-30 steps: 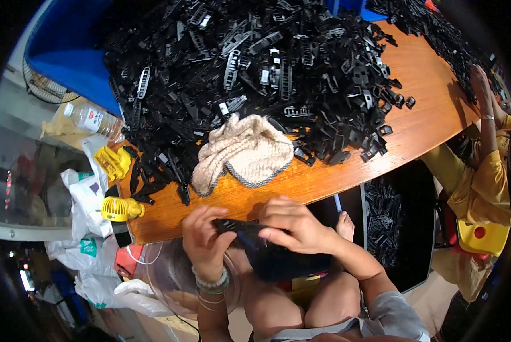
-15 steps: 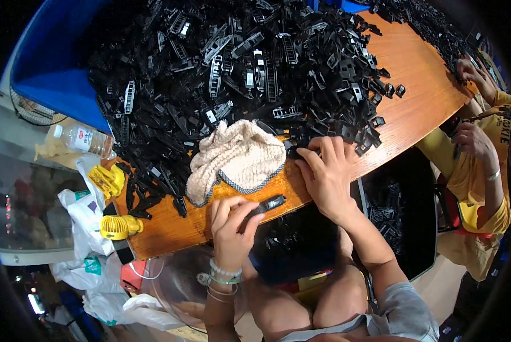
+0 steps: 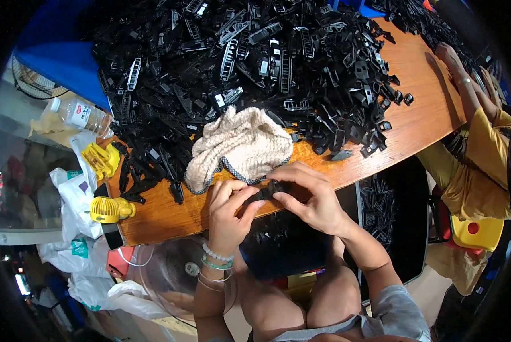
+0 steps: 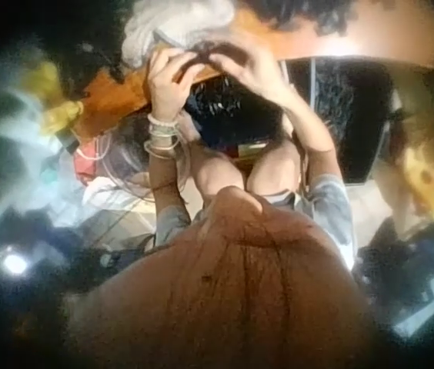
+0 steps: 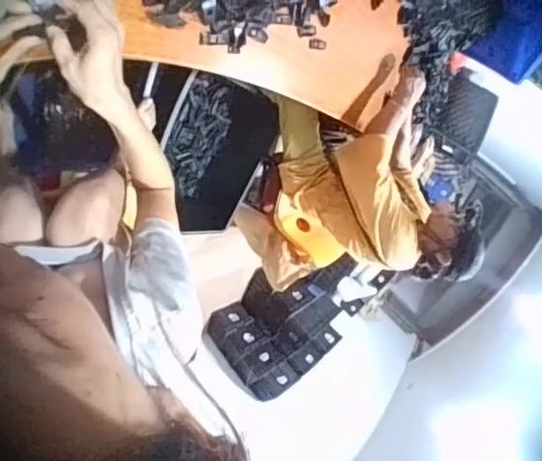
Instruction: The person assembles black plastic components by picking up plastic parts from a table, snapping smaller plastic pieces onto them by hand, and placing the assembled pieces into a container below.
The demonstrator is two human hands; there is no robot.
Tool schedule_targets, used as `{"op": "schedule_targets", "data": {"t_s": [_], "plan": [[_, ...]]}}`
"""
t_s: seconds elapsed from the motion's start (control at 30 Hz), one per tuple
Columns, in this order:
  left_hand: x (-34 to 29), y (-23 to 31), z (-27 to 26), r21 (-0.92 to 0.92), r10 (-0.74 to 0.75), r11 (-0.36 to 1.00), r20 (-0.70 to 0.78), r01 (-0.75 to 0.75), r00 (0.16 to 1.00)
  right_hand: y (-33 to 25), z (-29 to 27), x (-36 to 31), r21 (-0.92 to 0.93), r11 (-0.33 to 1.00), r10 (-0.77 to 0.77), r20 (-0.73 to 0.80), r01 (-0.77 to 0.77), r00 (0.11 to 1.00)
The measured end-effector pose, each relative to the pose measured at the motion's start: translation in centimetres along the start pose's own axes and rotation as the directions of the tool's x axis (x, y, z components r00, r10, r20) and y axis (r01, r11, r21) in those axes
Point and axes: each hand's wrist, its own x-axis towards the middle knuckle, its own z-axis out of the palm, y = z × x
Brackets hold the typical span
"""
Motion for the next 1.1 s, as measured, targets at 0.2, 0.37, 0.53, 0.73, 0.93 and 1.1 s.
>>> {"op": "schedule_targets", "data": {"t_s": [0.2, 0.37, 0.53, 0.73, 0.93, 1.1], "plan": [[-0.5, 0.0, 0.1, -0.008, -0.041, 0.999, -0.003, 0.041, 0.999, -0.1, -2.3, -0.7, -0.437, 0.895, -0.043, 0.114, 0.089, 0.993], [0.0, 0.0, 0.2, 0.011, 0.001, 1.000, 0.000, -0.001, 1.000, -0.2, -3.4, -0.5, -0.353, 0.936, 0.035, 0.099, 0.002, 0.994], [0.7, 0.8, 0.2, -0.042, 0.064, 0.997, 0.057, -0.061, 0.996, -0.3, -2.7, -0.2, -0.407, 0.900, -0.083, 0.189, 0.156, 0.978], [0.0, 0.3, 0.5, 0.009, 0.083, 0.996, 0.032, -0.084, 0.996, -0.2, -1.6, -1.4, -0.495, 0.855, -0.093, 0.147, 0.154, 0.985], [-2.1, -0.3, -2.4, 0.206, 0.091, 0.978, -0.337, -0.021, 0.937, -1.2, -2.1, -3.7, -0.444, 0.874, -0.055, 0.314, 0.198, 0.948], [-3.4, -5.4, -6.4, 0.598, 0.123, 0.768, -0.488, 0.229, 0.864, 0.4, -3.7, -3.7, -0.765, 0.644, -0.347, -0.311, -0.017, 0.885]]}}
